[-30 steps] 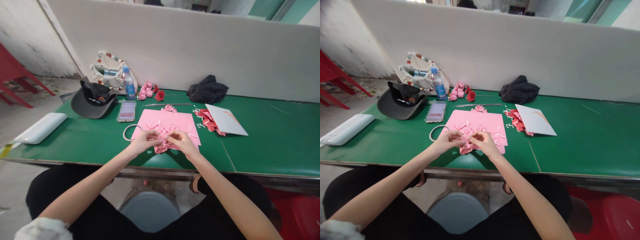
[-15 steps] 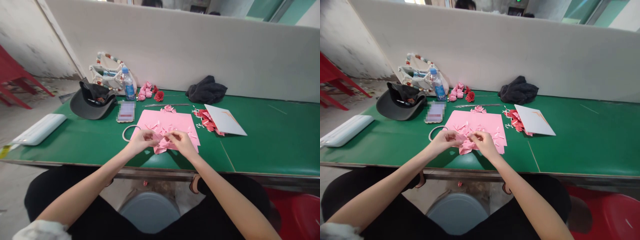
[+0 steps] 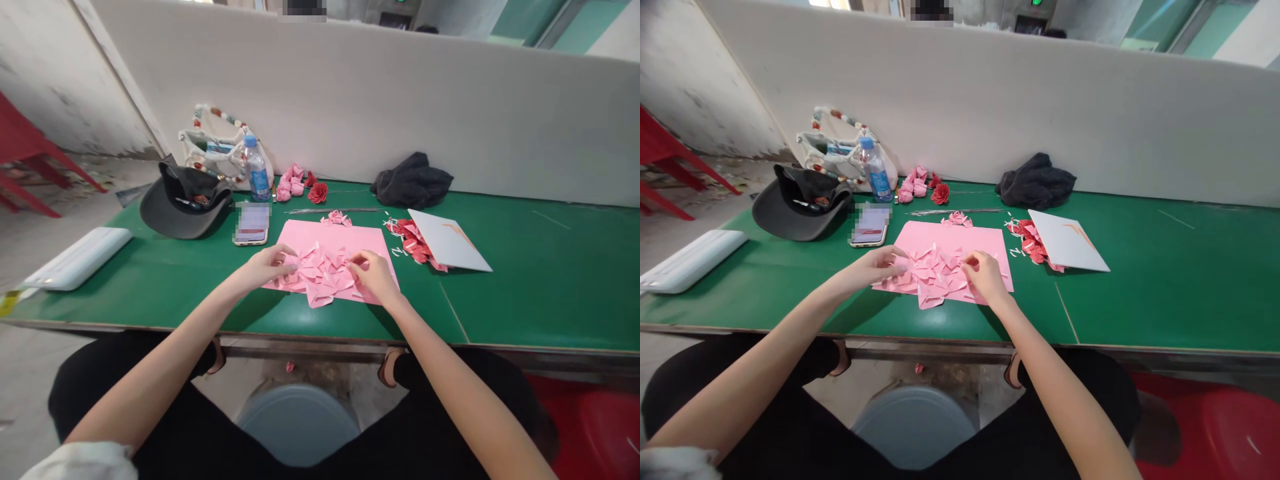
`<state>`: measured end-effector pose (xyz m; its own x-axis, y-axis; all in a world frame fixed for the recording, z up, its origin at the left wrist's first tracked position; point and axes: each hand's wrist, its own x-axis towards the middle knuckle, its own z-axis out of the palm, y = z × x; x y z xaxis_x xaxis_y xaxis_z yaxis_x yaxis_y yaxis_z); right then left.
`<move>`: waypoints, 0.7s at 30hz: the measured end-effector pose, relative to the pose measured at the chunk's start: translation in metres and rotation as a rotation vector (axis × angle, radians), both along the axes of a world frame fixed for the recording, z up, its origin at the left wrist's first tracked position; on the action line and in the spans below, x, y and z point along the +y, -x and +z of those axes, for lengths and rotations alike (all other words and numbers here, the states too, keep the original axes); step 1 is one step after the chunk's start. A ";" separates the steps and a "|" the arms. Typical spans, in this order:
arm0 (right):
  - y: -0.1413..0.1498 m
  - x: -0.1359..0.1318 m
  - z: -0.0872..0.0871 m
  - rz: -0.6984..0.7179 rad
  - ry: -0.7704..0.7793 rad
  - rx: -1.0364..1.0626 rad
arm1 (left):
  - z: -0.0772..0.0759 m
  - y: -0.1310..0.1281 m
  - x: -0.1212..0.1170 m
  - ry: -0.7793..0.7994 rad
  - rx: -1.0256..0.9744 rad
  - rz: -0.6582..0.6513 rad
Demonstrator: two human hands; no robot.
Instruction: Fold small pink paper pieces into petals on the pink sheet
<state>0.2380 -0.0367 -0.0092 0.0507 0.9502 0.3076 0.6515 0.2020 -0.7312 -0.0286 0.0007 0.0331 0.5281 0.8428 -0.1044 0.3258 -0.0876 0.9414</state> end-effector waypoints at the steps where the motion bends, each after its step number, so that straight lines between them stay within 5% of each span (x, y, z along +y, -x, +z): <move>1: -0.001 -0.001 0.003 -0.009 0.014 0.041 | -0.002 0.002 0.000 -0.010 0.048 -0.016; 6: -0.006 -0.003 0.019 -0.104 -0.098 0.293 | -0.006 0.008 0.002 -0.262 0.250 0.067; 10: 0.006 -0.012 0.029 -0.134 -0.247 0.454 | 0.000 -0.004 -0.006 -0.447 0.150 0.192; 16: 0.043 -0.030 0.025 0.052 -0.120 0.594 | -0.001 -0.038 -0.036 0.000 -0.233 -0.046; 21: 0.053 -0.036 0.017 0.121 -0.135 0.509 | -0.015 -0.046 -0.044 0.106 -0.246 -0.005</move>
<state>0.1854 -0.0722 0.0081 0.1177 0.9121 0.3926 0.1874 0.3679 -0.9108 0.0175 -0.0428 0.0185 0.5524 0.8315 -0.0594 0.0855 0.0144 0.9962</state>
